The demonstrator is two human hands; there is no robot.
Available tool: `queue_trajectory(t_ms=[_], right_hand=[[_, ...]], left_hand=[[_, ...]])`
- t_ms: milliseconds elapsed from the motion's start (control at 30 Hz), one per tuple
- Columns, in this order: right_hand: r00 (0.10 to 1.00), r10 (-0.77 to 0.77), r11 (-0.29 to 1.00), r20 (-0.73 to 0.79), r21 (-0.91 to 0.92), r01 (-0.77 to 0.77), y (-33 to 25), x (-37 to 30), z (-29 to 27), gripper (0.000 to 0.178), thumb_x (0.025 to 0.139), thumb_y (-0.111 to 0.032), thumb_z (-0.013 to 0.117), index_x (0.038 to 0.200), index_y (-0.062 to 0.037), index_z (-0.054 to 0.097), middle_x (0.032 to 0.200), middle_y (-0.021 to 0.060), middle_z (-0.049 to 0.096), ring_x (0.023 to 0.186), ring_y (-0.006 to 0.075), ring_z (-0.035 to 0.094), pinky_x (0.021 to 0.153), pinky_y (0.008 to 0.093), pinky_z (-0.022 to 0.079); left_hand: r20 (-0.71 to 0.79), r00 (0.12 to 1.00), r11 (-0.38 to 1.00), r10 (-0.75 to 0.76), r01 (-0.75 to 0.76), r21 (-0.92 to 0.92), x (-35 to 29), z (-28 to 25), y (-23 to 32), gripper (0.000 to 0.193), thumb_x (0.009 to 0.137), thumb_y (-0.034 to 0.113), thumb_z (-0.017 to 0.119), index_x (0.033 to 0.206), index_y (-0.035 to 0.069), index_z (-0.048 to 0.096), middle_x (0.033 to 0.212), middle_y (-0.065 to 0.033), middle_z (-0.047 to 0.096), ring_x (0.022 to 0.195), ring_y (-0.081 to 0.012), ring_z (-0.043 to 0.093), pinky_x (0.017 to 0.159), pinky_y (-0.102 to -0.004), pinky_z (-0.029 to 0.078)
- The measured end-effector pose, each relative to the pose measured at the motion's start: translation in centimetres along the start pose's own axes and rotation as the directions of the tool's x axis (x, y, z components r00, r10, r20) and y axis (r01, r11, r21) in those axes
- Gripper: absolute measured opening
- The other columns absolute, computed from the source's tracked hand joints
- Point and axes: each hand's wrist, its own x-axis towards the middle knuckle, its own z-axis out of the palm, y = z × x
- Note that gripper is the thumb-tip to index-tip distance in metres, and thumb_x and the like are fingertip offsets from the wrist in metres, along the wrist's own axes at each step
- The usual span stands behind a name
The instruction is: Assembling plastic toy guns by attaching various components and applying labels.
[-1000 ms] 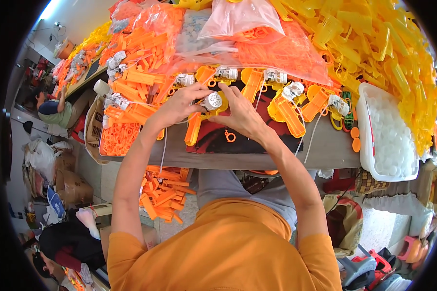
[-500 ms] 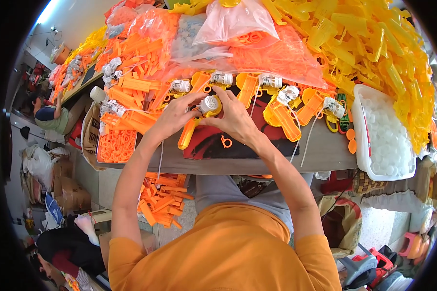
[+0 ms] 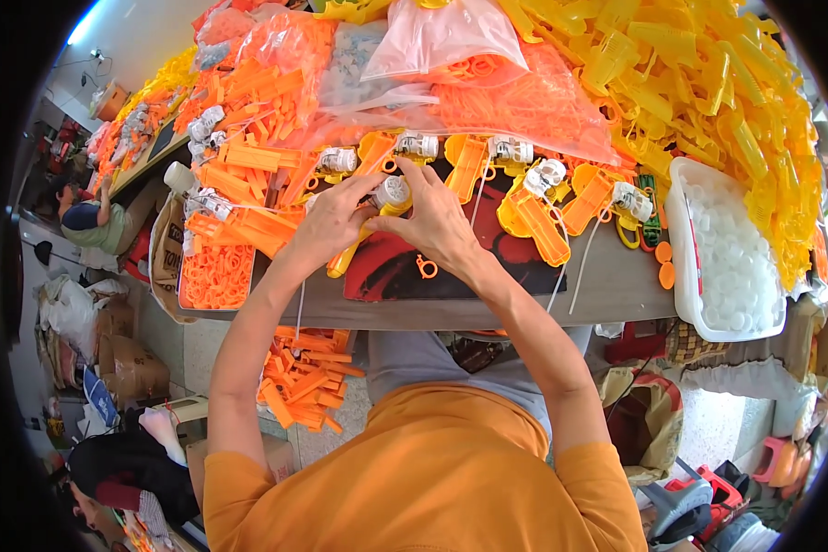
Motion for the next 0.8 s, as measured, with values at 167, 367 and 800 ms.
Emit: queue_trajectory(t_ms=[167,367,800], right_hand=[[0.975,0.115,0.993,0.189,-0.008,-0.115,0.3,-0.2,-1.6,0.091,0.072,-0.031,0.086,0.145,-0.0015,0.039,0.128,0.0234,0.056,0.114,0.0354,0.059,0.094,0.0405,0.049],[0.998,-0.058,0.976,0.025,-0.207,0.062,2.3,-2.9,-0.7,0.068,0.076,-0.017,0.079,0.134,-0.0035,0.046,0.118,0.0184,0.058,0.113,0.037,0.056,0.095,0.0417,0.047],[0.955,-0.277,0.862,0.109,-0.41,0.297,2.2,-9.3,1.0,0.021,0.079,-0.012,0.072,0.097,-0.0077,0.063,0.103,0.0029,0.063,0.095,0.0241,0.058,0.081,0.0388,0.046]], left_hand=[[-0.026,0.998,0.998,0.057,-0.057,0.016,-0.1,1.2,-0.3,0.049,0.08,0.003,0.069,0.128,0.003,0.058,0.108,-0.0183,0.065,0.099,-0.0373,0.063,0.088,-0.0434,0.05],[-0.112,0.994,1.0,0.002,0.001,0.027,-0.9,5.0,-1.5,0.053,0.078,0.009,0.075,0.128,0.006,0.059,0.107,-0.0128,0.062,0.102,-0.0316,0.058,0.093,-0.042,0.046],[-0.318,0.941,0.983,-0.12,0.158,0.097,-5.2,5.4,-0.6,0.03,0.084,0.01,0.073,0.113,0.006,0.064,0.122,-0.0116,0.061,0.116,-0.03,0.055,0.101,-0.0419,0.043]])
